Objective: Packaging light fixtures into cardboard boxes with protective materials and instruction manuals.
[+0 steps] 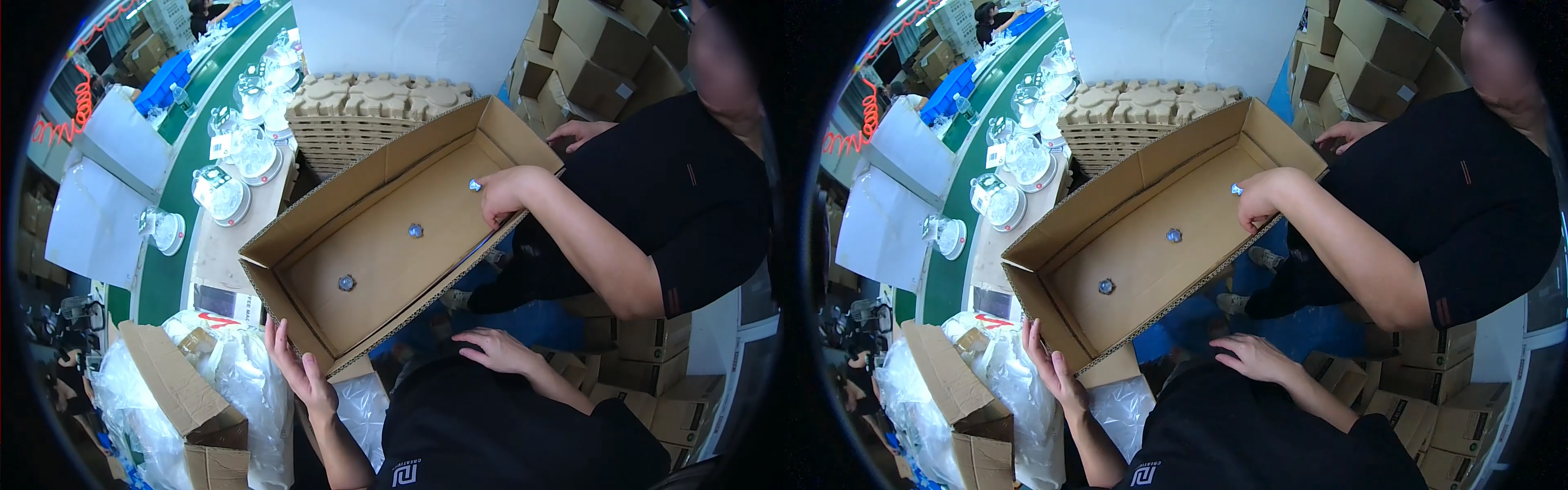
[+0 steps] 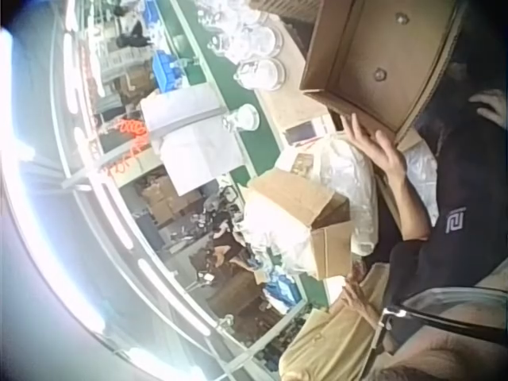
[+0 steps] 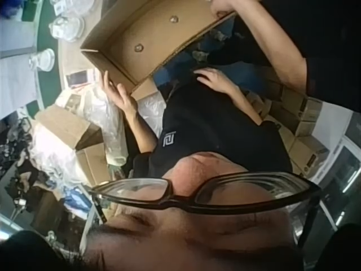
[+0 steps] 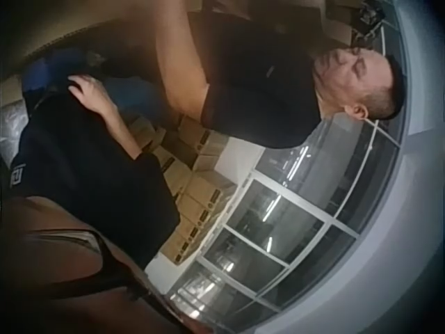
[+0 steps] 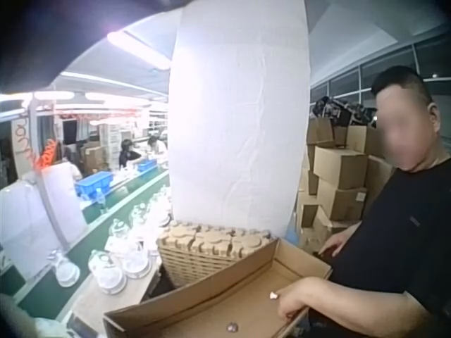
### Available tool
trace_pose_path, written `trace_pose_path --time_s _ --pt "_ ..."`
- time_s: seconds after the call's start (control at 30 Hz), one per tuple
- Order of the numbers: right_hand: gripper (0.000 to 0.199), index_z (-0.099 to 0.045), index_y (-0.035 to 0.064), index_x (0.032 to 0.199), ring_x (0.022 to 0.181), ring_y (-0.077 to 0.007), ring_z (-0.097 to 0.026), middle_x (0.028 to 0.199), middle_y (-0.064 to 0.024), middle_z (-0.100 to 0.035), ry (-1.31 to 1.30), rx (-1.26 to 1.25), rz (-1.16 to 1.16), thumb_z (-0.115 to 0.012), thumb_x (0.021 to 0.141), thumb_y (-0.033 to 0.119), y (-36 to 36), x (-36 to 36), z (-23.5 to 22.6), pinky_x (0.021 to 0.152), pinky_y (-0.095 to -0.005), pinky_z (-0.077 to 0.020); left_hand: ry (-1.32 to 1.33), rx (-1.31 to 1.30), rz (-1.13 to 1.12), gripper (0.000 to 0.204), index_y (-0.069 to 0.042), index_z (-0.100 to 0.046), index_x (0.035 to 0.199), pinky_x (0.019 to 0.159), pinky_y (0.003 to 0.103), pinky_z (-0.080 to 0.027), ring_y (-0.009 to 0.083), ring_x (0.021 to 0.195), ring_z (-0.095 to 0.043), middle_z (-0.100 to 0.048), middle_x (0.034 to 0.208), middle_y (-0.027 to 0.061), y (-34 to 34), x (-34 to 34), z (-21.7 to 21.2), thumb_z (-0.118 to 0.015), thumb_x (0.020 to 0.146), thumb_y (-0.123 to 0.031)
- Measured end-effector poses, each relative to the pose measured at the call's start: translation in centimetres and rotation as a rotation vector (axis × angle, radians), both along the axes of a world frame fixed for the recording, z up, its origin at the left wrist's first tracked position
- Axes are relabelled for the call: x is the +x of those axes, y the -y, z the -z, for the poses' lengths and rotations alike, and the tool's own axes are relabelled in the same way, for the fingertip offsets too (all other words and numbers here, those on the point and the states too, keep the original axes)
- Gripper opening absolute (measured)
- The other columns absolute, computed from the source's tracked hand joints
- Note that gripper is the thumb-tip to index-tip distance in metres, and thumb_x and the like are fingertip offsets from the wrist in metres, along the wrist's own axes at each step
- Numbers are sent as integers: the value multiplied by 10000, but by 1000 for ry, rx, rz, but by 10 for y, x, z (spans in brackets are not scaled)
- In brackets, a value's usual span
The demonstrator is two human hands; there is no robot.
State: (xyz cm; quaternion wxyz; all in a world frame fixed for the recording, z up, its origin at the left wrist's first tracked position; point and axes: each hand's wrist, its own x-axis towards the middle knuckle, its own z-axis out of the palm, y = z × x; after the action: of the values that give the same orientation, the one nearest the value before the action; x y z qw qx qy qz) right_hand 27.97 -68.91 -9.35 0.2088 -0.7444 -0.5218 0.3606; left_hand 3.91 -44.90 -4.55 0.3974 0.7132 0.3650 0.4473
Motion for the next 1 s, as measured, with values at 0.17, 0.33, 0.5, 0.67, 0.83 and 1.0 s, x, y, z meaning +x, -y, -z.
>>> trace_pose_path --time_s 0.17,0.33,0.5,0.67,0.83,1.0 --pt "376 -600 45 1266 1144 -362 -602 1216 -173 -652 -1 -5 -5 -576 985 295 -1 0 -3 969 -429 -493 6 -1 3 548 19 -427 1432 1184 449 -229 337 1451 -296 -264 1571 210 0 -1 1 -450 977 -286" --pt "373 -601 51 1267 1149 -361 -600 1224 -171 -649 8 20 -6 -577 985 294 0 -1 -5 971 -429 -494 6 7 8 544 22 -426 1431 1184 450 -229 341 1451 -295 -263 1570 211 -1 -2 3 -448 981 -283" --pt "371 -602 53 1267 1149 -361 -600 1225 -170 -649 7 17 -2 -582 982 289 1 -1 -5 973 -430 -493 4 17 12 537 21 -421 1434 1182 452 -232 348 1450 -292 -263 1568 217 0 -2 2 -442 993 -283" --pt "366 -605 53 1263 1142 -361 -604 1220 -172 -650 2 31 2 -588 978 283 1 0 -4 970 -430 -495 -10 15 16 538 20 -422 1434 1178 452 -239 350 1446 -299 -263 1569 216 0 -2 0 -445 991 -285" --pt "366 -614 61 1256 1122 -352 -617 1207 -175 -656 54 93 53 -584 975 293 3 6 -5 932 -431 -512 -6 16 17 545 16 -419 1438 1173 450 -246 347 1438 -312 -263 1570 213 1 -2 0 -456 986 -286" --pt "269 -651 12 1163 987 -319 -686 1088 -176 -698 3 254 276 -624 944 166 -3 22 -19 849 -371 -544 -11 -3 33 551 12 -402 1454 1179 442 -228 336 1451 -289 -259 1574 209 3 -4 1 -473 972 -244"
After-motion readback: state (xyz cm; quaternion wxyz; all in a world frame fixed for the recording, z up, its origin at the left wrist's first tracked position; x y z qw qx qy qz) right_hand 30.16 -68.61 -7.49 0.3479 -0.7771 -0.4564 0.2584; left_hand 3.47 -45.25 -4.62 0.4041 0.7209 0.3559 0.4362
